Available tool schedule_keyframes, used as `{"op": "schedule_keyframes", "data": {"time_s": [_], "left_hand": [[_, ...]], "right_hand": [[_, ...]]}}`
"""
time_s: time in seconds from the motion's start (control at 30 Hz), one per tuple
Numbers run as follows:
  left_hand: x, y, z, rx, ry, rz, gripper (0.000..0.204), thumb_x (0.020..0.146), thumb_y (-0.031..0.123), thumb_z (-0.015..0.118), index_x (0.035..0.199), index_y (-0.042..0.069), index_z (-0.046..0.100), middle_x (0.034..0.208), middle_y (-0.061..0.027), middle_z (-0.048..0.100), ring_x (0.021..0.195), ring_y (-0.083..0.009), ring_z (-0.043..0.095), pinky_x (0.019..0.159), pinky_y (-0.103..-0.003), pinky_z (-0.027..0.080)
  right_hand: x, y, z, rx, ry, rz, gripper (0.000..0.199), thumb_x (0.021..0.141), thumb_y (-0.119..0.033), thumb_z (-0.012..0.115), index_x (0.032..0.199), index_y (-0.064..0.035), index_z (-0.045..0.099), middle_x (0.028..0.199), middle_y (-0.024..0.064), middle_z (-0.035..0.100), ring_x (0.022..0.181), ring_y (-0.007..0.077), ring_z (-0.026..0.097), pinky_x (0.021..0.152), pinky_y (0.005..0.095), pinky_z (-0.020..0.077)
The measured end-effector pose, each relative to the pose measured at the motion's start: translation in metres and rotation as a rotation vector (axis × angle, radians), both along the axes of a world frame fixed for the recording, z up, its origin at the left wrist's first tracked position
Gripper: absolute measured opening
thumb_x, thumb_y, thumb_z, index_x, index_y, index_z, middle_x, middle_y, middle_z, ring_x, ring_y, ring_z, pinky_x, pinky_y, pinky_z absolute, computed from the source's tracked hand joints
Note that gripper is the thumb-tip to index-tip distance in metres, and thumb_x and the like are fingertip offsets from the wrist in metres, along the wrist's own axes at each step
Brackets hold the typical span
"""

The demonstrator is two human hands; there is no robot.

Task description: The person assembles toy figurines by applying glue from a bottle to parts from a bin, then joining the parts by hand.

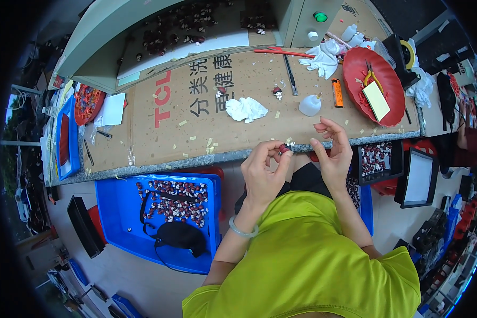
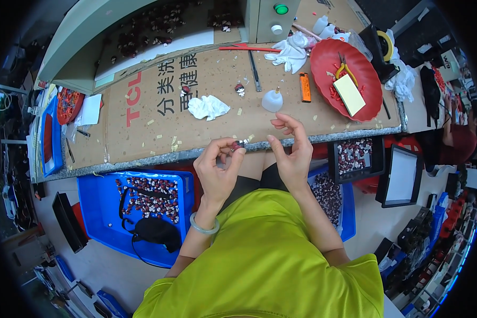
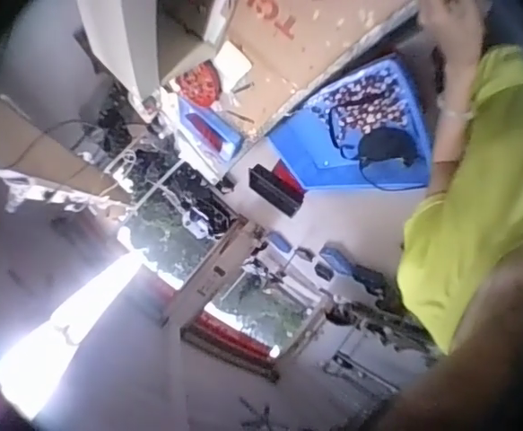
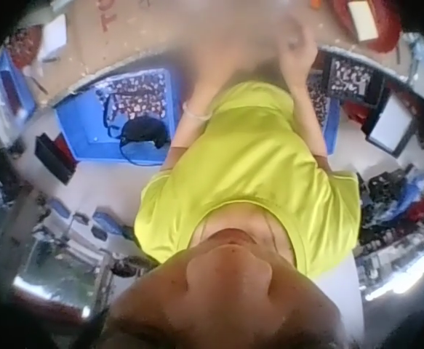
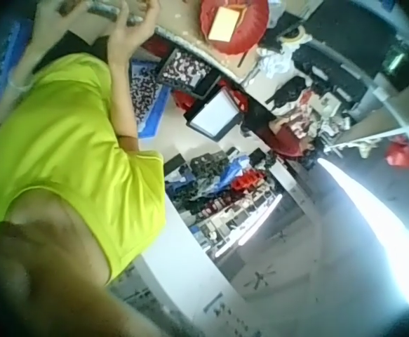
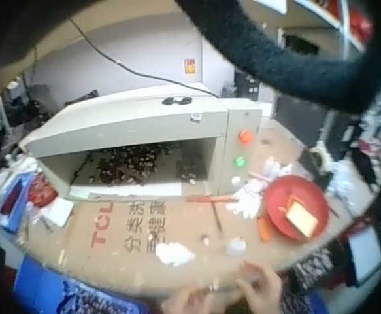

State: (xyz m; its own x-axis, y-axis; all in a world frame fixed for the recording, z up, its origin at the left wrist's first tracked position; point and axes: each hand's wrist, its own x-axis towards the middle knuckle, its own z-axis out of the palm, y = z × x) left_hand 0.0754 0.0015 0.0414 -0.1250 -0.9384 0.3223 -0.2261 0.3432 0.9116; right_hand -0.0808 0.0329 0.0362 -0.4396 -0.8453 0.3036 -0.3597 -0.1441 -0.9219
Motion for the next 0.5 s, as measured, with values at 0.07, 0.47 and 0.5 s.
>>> {"op": "schedule_keyframes", "data": {"time_s": [0.07, 0.47, 0.5], "left_hand": [[-0.001, 0.000, -0.001, 0.012, -0.002, -0.004, 0.020, 0.072, 0.003, 0.070, 0.090, 0.002, 0.062, 0.072, -0.0055, 0.062, 0.055, -0.0111, 0.055, 0.048, -0.023, 0.040], [0.101, -0.012, -0.016, 0.112, -0.125, 0.406, 0.011, 0.078, 0.008, 0.064, 0.081, -0.001, 0.058, 0.061, -0.0076, 0.057, 0.049, -0.0139, 0.049, 0.046, -0.027, 0.038], [0.127, -0.015, -0.025, 0.082, -0.150, 0.510, 0.011, 0.079, 0.008, 0.064, 0.080, -0.001, 0.058, 0.062, -0.0086, 0.058, 0.051, -0.0158, 0.054, 0.049, -0.028, 0.042]], "right_hand": [[-0.002, 0.000, 0.001, 0.006, -0.003, -0.007, 0.044, 0.074, 0.006, 0.065, 0.116, 0.0021, 0.053, 0.101, 0.0096, 0.063, 0.094, 0.0132, 0.056, 0.081, 0.0246, 0.0390], [-0.032, -0.015, -0.025, 0.061, 0.110, -0.006, 0.067, 0.075, -0.004, 0.068, 0.134, -0.0021, 0.036, 0.132, 0.0131, 0.045, 0.115, 0.0212, 0.045, 0.095, 0.0325, 0.0353], [-0.040, -0.018, -0.029, 0.061, 0.105, 0.037, 0.070, 0.075, -0.005, 0.069, 0.135, -0.0025, 0.034, 0.134, 0.0133, 0.043, 0.118, 0.0222, 0.044, 0.097, 0.0337, 0.0339]]}}
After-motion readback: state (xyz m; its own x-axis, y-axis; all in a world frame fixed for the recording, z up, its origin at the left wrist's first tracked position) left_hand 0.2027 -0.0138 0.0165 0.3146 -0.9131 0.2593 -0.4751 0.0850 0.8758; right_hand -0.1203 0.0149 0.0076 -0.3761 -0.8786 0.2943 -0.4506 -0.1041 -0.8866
